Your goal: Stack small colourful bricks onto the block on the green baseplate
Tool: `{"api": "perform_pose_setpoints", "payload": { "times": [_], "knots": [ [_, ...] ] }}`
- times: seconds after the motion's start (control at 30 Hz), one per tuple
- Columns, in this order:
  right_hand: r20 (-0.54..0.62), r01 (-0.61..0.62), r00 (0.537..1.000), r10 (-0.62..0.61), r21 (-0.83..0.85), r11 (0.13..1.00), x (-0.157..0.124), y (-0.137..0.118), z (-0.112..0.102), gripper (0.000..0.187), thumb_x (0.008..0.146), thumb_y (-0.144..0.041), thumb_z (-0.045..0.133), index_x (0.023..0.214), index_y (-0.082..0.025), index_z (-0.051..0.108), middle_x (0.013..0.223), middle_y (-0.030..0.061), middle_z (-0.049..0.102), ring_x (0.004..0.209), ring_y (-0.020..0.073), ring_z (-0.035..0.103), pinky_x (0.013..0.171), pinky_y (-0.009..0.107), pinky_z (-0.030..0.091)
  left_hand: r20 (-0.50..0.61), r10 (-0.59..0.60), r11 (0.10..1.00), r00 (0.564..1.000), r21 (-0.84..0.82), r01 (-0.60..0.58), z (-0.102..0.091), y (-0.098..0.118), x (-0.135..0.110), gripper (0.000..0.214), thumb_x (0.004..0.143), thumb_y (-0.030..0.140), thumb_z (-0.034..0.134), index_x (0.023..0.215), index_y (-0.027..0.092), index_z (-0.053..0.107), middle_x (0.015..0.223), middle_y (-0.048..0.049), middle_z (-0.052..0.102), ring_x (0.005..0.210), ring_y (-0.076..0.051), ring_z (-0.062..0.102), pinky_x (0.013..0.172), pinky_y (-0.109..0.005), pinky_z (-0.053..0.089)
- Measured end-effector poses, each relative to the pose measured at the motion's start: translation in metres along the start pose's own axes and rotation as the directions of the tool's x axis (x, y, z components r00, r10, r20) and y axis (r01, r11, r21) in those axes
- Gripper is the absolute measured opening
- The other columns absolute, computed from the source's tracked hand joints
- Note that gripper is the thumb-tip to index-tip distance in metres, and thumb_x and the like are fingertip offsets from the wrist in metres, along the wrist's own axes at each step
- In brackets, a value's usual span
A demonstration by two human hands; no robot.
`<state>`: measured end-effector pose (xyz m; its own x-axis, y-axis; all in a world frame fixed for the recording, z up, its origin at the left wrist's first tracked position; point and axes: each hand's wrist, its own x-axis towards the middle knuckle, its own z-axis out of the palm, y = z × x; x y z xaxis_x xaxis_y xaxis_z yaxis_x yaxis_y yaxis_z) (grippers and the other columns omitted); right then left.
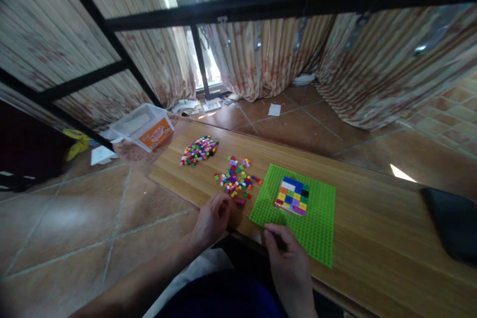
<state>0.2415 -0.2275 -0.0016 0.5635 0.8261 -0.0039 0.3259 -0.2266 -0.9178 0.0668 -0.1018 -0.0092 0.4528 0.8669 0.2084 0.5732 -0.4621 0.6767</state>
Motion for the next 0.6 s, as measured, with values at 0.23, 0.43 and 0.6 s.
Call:
{"api": "perform_pose_setpoints", "payload": {
  "times": [0.23, 0.43, 0.6],
  "knots": [
    [0.199, 0.468, 0.884, -0.424, -0.325, 0.822, 0.031, -0.026, 0.055, 0.022, 0.094, -0.023, 0.047, 0.103, -0.020, 0.067, 0.097, 0.0069, 0.068, 0.090, 0.0187, 0.063, 0.082, 0.031, 0.049, 0.002, 0.000, 0.999, 1.000, -0.032, 0.000, 0.000, 0.000, 0.001, 0.019, 0.087, 0.010, 0.049, 0.101, 0.019, 0.057, 0.095, -0.0046, 0.064, 0.085, -0.016, 0.062, 0.077, -0.027, 0.051],
    [0.263, 0.547, 0.828, -0.494, -0.570, 0.613, 0.046, -0.023, 0.079, 0.021, 0.095, -0.019, 0.047, 0.090, -0.019, 0.067, 0.087, 0.0077, 0.063, 0.084, 0.0200, 0.059, 0.074, 0.031, 0.045, 0.027, 0.021, 0.999, 0.999, -0.034, -0.020, 0.000, -0.003, -0.002, 0.028, 0.085, 0.008, 0.050, 0.110, 0.019, 0.056, 0.103, -0.0061, 0.064, 0.093, -0.017, 0.063, 0.083, -0.030, 0.053],
    [0.294, 0.559, 0.823, -0.486, -0.570, 0.602, 0.044, -0.021, 0.078, 0.023, 0.095, -0.018, 0.047, 0.084, -0.020, 0.066, 0.083, 0.0064, 0.062, 0.081, 0.0189, 0.058, 0.072, 0.030, 0.044, 0.041, 0.031, 0.999, 0.999, -0.014, -0.030, 0.002, 0.001, -0.003, 0.026, 0.086, 0.010, 0.050, 0.109, 0.020, 0.058, 0.102, -0.0053, 0.065, 0.091, -0.017, 0.064, 0.082, -0.029, 0.053]
  ]
}}
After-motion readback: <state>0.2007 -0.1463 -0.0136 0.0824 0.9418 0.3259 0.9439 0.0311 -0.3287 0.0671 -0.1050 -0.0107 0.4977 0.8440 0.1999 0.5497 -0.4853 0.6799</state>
